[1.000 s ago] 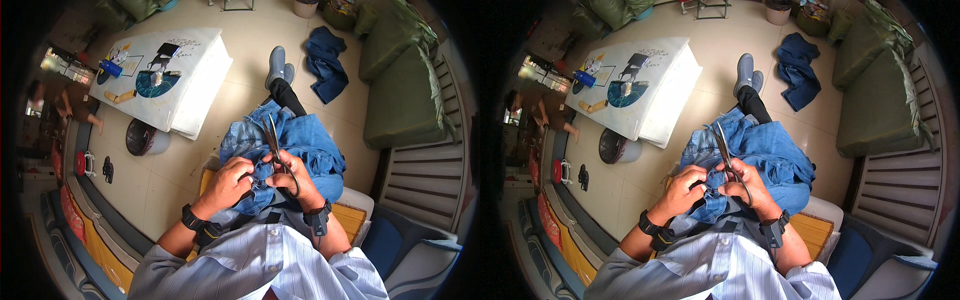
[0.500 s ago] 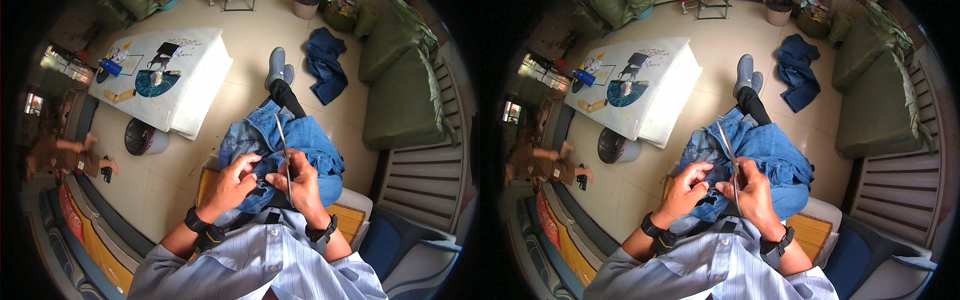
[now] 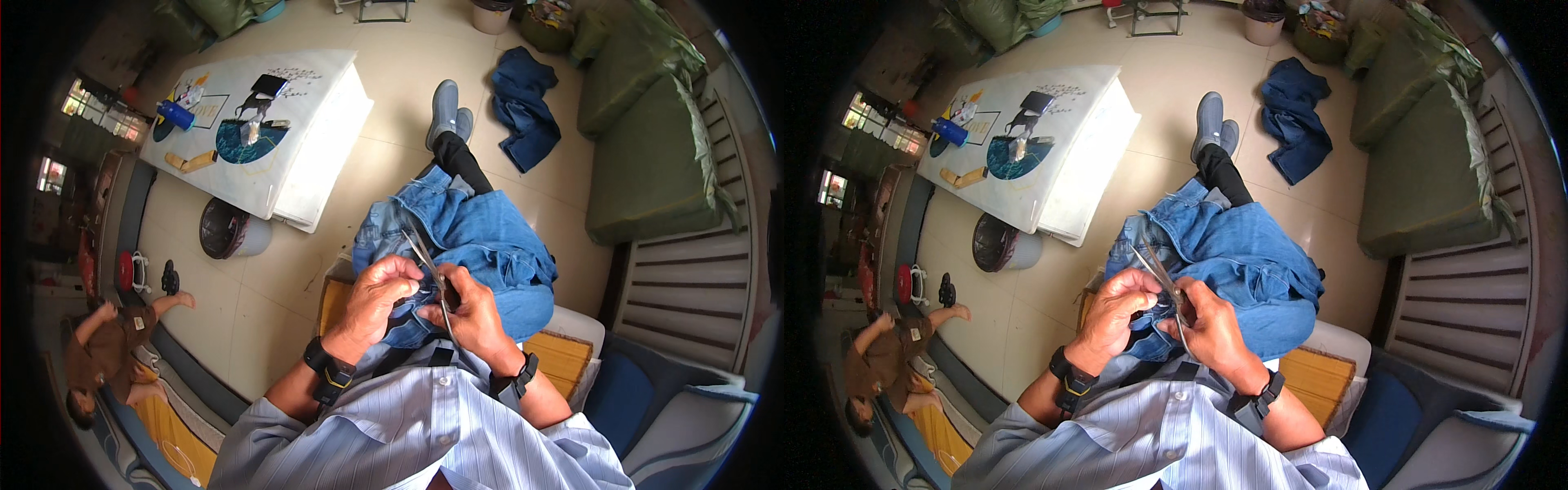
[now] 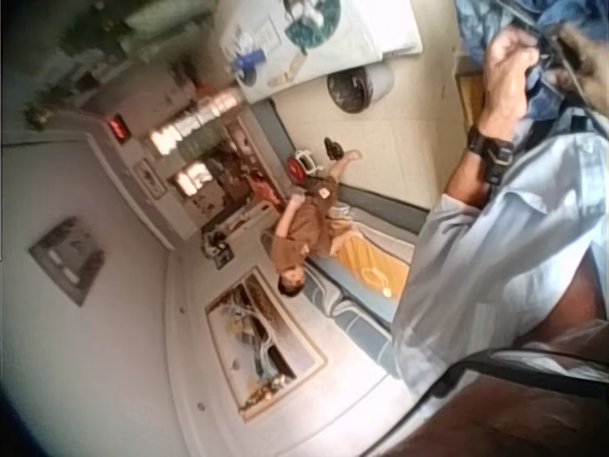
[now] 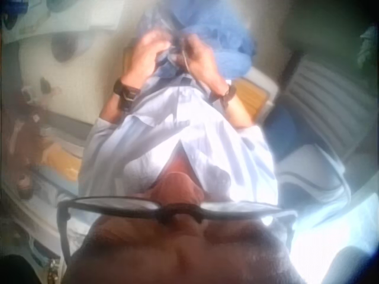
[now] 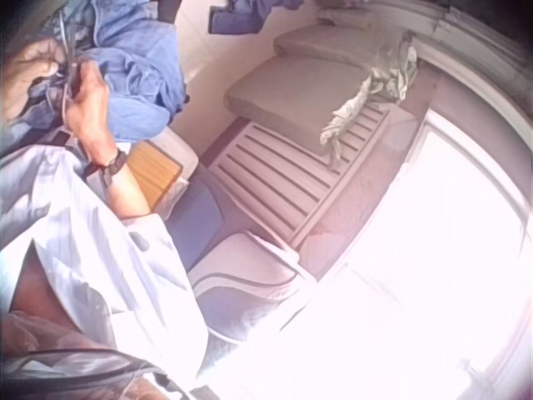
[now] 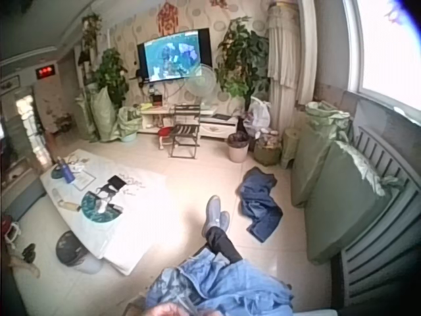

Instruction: The person sits on the floor and uses scissors to cut the hem of a pair of blue jeans held on their lap. They repeatedly trim small sections of the denim edge, adjusting the fabric as needed.

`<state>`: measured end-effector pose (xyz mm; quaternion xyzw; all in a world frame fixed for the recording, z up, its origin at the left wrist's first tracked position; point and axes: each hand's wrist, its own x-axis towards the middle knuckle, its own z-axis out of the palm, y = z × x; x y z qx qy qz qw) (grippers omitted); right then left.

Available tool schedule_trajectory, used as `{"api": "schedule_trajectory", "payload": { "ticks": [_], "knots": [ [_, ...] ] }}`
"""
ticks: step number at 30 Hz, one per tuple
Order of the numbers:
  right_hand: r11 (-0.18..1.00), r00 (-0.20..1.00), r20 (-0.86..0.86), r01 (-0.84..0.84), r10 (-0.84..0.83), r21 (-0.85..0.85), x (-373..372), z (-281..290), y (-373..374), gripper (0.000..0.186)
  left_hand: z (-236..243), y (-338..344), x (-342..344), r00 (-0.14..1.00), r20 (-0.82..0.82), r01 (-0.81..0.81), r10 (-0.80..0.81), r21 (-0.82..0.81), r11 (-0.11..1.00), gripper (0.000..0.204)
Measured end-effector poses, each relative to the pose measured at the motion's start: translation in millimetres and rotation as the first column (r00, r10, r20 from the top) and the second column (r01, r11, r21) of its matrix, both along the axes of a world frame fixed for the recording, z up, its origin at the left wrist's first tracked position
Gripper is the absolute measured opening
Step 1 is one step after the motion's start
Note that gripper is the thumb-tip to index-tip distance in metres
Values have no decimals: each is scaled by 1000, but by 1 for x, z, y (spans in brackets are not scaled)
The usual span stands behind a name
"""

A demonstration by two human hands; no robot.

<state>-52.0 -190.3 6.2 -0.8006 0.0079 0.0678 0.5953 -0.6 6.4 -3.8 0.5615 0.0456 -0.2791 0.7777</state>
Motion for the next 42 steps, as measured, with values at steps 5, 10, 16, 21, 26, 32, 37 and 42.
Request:
{"api": "schedule_trajectory", "payload": {
  "ticks": [5, 10, 16, 21, 26, 32, 37, 42],
  "knots": [
    [995, 999, 44, -7, 3, 96, 2, -5, -19, 56, 2, -1, -1, 1000, -21, -17, 18, 39, 999, 14],
    [935, 885, 401, -98, 238, -340, 5, 9, -49, 49, 3, -1, 3, 1000, 0, -3, 3, 38, 999, 13],
    [981, 928, 354, -49, 115, -190, 1, 14, -54, 51, 8, -7, 8, 1000, -26, 19, -18, 51, 998, 14],
    [990, 960, 250, -108, 127, -88, 19, 19, -37, 51, 5, -16, 8, 998, 8, 60, -61, 91, 994, 14],
    [974, 905, 376, -141, 198, -174, 28, 9, -26, 50, -7, -17, 9, 994, 55, 90, -98, 128, 988, 12],
    [949, 858, 437, -160, 271, -273, 34, 9, -26, 49, -1, -23, 12, 992, 91, 80, -85, 57, 995, 9],
    [994, 938, 331, -111, 105, -2, 28, -8, -26, 46, -4, -16, 14, 971, 96, 197, -217, 182, 963, 13],
    [930, 997, -71, 28, -2, 368, 23, -17, -25, 45, 16, -12, 7, 944, 104, 277, -314, 269, 922, 27]
  ]
}}
